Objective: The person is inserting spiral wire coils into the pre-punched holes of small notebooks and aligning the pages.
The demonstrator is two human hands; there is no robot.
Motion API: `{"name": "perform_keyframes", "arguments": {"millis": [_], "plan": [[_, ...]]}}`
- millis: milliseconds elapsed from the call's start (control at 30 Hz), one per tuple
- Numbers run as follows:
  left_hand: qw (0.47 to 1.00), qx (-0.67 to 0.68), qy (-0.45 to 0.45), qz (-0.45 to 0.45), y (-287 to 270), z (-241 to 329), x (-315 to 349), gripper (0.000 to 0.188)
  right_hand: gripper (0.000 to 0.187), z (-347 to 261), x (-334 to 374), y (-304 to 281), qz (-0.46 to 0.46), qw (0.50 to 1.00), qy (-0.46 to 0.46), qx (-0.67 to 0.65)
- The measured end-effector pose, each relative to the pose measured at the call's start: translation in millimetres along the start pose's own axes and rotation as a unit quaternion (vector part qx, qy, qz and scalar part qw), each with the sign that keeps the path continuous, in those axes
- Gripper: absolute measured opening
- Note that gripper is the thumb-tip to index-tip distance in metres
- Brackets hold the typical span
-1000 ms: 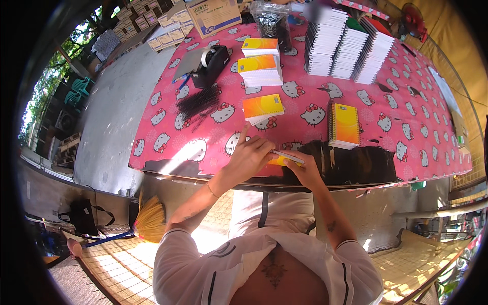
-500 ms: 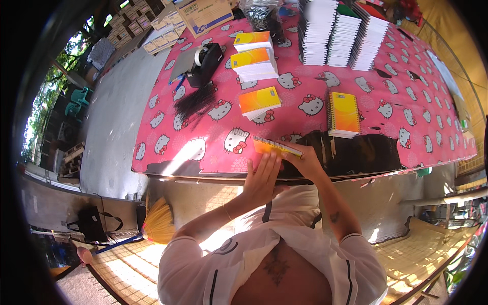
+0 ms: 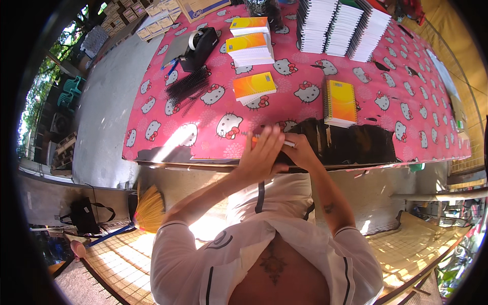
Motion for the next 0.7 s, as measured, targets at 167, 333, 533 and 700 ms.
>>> {"name": "perform_keyframes", "arguments": {"millis": [167,333,533,700], "plan": [[0.999,-0.008,-0.039,-0.015,-9,-15,-42,0.089,0.029,-6,-4,-2,-0.008,0.999,-0.038,0.033],[0.995,0.084,-0.050,0.025,-7,11,-3,0.075,0.026,-2,-8,1,-0.008,0.999,-0.027,0.040],[0.990,0.121,0.010,0.074,-28,-40,-44,0.028,0.021,-1,-9,0,-0.034,0.998,0.042,0.034],[0.987,0.135,0.024,0.083,-28,-41,-45,0.026,0.024,-2,-10,3,-0.024,0.999,0.001,0.035]]}}
Point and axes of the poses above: each hand's wrist, its own x-axis away from the middle knuckle, its own y-axis out of the palm, z = x × y, the point moved 1 cm from there along -x, towards the middle knuckle
